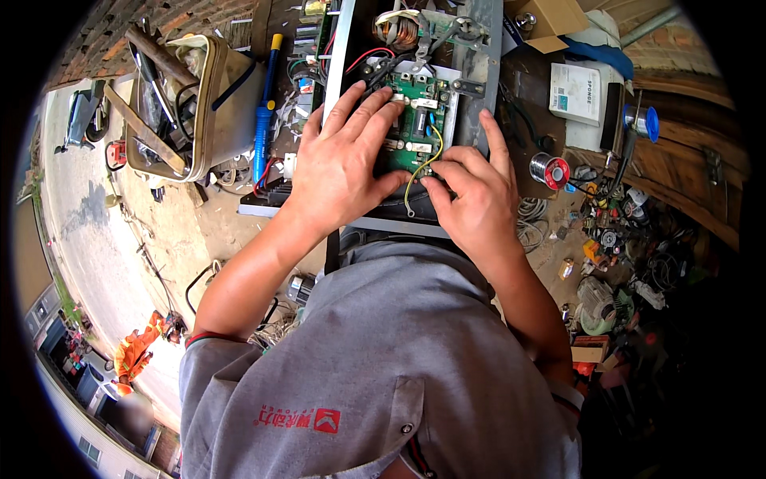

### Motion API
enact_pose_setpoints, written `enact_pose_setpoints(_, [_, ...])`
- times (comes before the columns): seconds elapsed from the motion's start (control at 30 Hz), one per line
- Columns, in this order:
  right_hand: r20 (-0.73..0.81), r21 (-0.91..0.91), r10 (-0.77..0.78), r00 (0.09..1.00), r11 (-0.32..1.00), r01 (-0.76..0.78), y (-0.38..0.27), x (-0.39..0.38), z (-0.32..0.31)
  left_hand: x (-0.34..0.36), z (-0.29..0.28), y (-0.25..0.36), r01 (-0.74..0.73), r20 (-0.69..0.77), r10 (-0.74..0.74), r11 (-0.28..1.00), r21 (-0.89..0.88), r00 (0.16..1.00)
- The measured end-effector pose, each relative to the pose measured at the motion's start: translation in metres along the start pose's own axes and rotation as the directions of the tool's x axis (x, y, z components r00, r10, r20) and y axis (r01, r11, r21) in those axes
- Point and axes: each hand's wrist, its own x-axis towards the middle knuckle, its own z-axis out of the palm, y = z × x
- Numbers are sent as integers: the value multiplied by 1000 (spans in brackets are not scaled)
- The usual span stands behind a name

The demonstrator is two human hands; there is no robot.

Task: The person works on an open electronic device, manipulating a circuit board and wires. They use pliers to cut a wire and a screwdriver to adjust components on the board, then reposition the board within the metal casing.

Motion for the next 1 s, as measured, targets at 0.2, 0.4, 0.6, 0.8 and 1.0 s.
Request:
enact_pose_setpoints(0.2, [4,28,5,1000,1000,-6,2,1,2,1,-2,0,15,13,-15,1000,-7,1000])
enact_pose_setpoints(0.4, [31,2,-27,999,1000,27,3,2,0,1,-2,0,14,24,-14,1000,4,1000])
enact_pose_setpoints(0.6, [25,45,-27,999,999,25,4,2,0,2,-3,0,20,25,-20,1000,-14,999])
enact_pose_setpoints(0.8, [44,29,-15,999,999,14,2,3,0,5,-6,4,65,30,-64,996,-55,997])
enact_pose_setpoints(1.0, [71,19,-29,997,999,28,4,4,-3,3,-5,-1,21,22,-20,997,-68,1000])
